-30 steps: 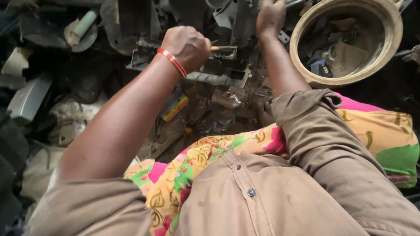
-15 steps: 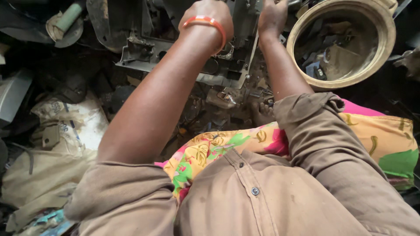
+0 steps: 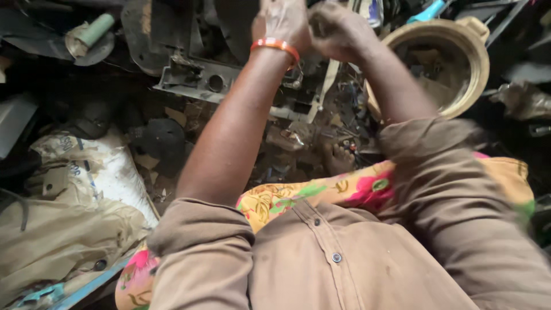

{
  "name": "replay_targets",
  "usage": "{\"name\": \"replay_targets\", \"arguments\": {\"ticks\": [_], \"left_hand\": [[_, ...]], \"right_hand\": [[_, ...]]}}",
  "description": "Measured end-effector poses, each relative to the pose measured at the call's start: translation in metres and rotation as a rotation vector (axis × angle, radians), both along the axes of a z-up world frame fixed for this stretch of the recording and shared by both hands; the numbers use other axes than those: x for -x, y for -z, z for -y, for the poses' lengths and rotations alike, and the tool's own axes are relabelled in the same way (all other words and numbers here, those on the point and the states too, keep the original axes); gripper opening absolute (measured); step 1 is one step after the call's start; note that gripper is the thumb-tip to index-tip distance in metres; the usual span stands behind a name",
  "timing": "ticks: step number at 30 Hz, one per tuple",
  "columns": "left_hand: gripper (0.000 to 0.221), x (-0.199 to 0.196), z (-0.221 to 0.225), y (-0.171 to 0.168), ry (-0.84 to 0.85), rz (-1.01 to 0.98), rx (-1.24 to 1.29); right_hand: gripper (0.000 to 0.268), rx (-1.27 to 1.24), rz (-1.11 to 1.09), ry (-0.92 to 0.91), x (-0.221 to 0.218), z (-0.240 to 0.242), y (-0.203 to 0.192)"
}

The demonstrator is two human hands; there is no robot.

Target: The person uses a screwdriver to pry apart and remove components from plastic and metal electronic housings by hand.

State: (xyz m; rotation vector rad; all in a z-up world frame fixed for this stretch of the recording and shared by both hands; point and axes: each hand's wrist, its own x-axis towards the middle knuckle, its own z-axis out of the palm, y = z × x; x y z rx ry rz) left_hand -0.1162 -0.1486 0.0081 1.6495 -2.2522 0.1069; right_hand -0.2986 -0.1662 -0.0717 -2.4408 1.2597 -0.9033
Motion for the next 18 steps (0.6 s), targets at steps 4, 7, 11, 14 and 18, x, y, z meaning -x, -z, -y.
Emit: {"name": "replay_targets", "arguments": {"ticks": [4, 7, 11, 14, 18], "left_hand": [[0.022, -0.009, -0.012, -0.011, 0.258, -0.803, -0.550], [0.031, -0.016, -0.020, -0.008, 0.404, -1.081, -0.620], [0.038, -0.011, -0.014, 0.014, 0.530, -1.296, -0.517], [0.042, -0.004, -0.023, 0.027, 0.448, -1.229, -0.253], [0.041, 0.016, -0.027, 0.033, 0.207, -1.188, -0.079]], "right_hand": [[0.043, -0.084, -0.497, 0.091, 0.022, 0.019, -0.041], [0.068, -0.256, -0.454, 0.255, 0.055, 0.015, -0.038], [0.065, -0.217, 0.019, 0.189, 0.073, 0.001, 0.011], [0.053, -0.229, 0.142, 0.250, 0.066, 0.004, 0.044], [0.032, -0.086, 0.093, 0.222, 0.063, 0.003, 0.044]]}}
